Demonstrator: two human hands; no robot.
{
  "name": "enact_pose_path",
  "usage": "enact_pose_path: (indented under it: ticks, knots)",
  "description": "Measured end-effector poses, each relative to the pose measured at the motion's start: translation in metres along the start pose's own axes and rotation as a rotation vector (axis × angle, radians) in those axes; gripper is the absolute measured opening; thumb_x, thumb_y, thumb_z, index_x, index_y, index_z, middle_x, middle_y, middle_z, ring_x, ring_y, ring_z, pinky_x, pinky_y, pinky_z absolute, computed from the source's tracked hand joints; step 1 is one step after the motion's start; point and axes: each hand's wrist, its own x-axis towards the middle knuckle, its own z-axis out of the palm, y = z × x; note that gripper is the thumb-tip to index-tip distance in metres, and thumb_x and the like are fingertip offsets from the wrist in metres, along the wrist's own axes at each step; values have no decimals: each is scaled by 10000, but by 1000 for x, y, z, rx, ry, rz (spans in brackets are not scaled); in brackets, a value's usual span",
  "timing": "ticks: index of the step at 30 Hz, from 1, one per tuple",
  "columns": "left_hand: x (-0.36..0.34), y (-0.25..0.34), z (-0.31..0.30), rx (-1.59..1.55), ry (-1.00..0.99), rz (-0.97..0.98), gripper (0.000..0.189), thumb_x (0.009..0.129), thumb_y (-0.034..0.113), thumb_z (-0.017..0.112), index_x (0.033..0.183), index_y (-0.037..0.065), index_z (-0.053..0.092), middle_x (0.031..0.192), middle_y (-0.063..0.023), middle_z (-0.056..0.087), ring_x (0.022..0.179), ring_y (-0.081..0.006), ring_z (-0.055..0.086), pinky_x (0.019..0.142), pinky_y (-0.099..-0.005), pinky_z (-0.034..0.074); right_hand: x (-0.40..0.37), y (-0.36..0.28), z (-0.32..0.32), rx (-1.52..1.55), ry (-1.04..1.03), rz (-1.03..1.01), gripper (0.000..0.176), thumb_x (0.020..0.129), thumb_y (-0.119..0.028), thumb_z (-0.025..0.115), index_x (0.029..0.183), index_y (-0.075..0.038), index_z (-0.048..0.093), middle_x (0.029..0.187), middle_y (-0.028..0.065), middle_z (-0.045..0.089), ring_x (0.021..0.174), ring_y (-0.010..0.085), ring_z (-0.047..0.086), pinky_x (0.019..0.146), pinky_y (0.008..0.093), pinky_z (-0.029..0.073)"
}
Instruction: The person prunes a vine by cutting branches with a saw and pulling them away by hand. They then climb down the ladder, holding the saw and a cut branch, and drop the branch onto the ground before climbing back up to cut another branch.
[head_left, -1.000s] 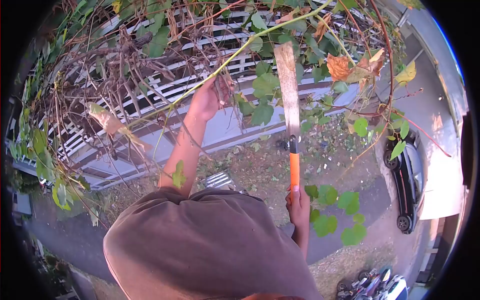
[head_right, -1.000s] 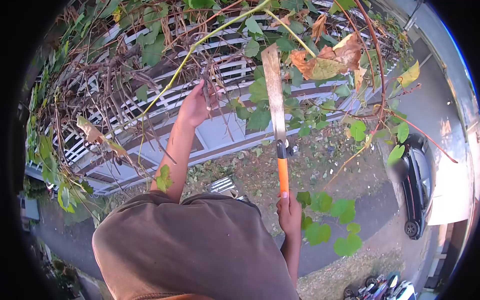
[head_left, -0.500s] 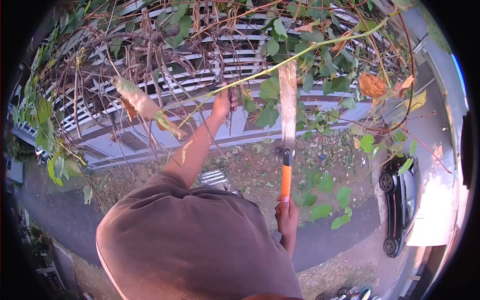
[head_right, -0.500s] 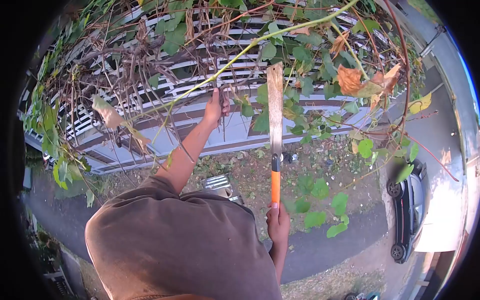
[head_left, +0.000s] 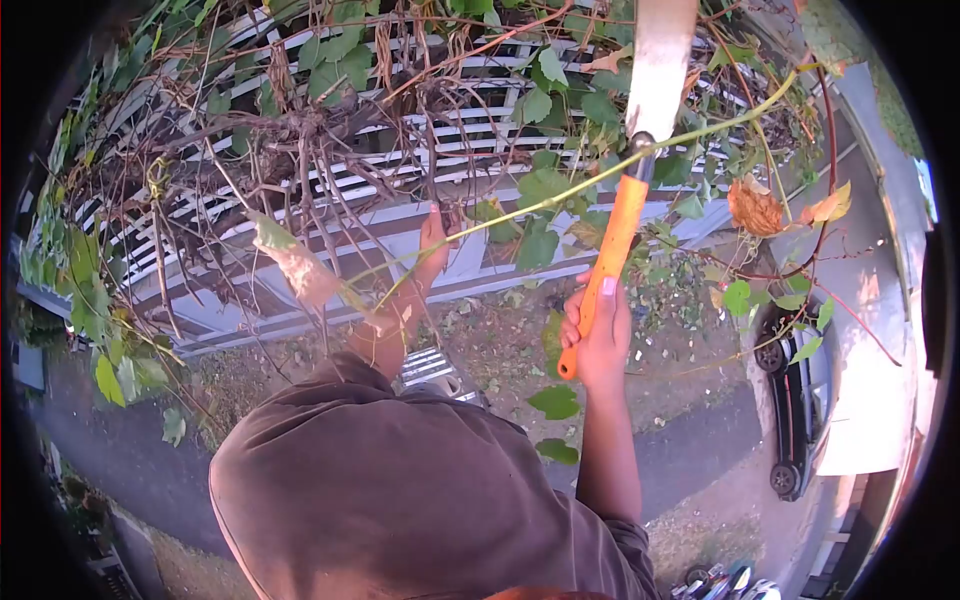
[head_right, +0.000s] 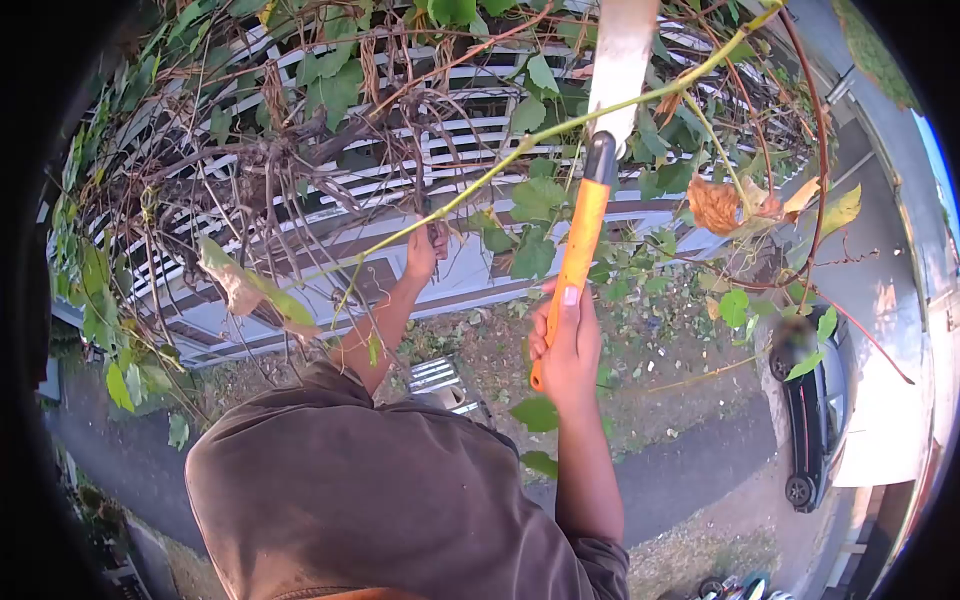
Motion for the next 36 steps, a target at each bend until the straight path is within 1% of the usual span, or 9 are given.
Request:
enact_pose_path:
  ticks: [7,16,19,22,25,27,29,31,36]
  knots:
    - [-16,17,-13,85,103,-57,611,1121,620,309,869,102,511,652,35,421,511,-75,366,465,-263,314,105,215,4,-706,-140,62,505,1126,-524,381,1091,-49,549,671,42,507,522,155,505,499,338,428]
    - [-2,22,-23,524,87,226,632,1141,553,309,801,74,543,634,10,465,544,-114,406,509,-317,344,102,54,8,-411,111,-97,386,1153,-365,397,1072,-34,578,665,68,542,529,195,523,507,372,415]
    - [-7,20,-21,514,119,159,677,1144,548,289,726,68,523,621,-28,461,566,-165,409,554,-385,361,89,57,17,-226,129,-142,331,1152,-355,419,1107,-55,552,666,-7,447,521,84,396,471,292,345]
    - [-3,13,-41,691,91,191,651,1148,520,291,762,52,526,639,-44,466,608,-159,445,584,-372,383,82,209,-15,-1020,179,-262,444,1136,-439,404,1150,-27,570,671,126,602,563,280,631,513,418,471]
    - [-5,24,-61,836,62,476,627,1153,492,292,785,45,533,650,-50,487,608,-163,451,594,-372,390,57,231,-33,-722,-231,606,493,1126,-448,404,1187,2,596,766,267,676,736,492,686,630,561,514]
    - [14,23,-66,812,37,395,599,1159,451,293,799,39,539,647,-59,494,606,-175,454,603,-383,399,62,221,-27,-925,115,-106,490,1125,-431,411,1152,15,613,820,313,673,798,569,640,697,623,489]
    - [-1,21,-63,821,68,262,593,1158,447,297,805,36,537,642,-51,477,610,-177,460,609,-386,403,80,178,-28,-809,193,-81,478,1127,-425,419,1117,11,614,815,289,672,792,528,658,711,613,481]
    - [-4,29,-28,745,70,389,594,1152,470,312,828,30,544,644,-58,475,610,-175,462,604,-383,401,104,167,-43,-722,277,-195,426,1131,-393,449,1090,-10,628,699,113,583,609,233,605,575,417,454]
    - [-15,22,-27,842,180,306,594,1149,483,306,929,17,601,720,-143,586,674,-323,570,695,-465,472,90,112,-29,-651,253,-274,379,1134,-360,460,1103,-9,600,663,111,540,553,257,535,549,421,427]
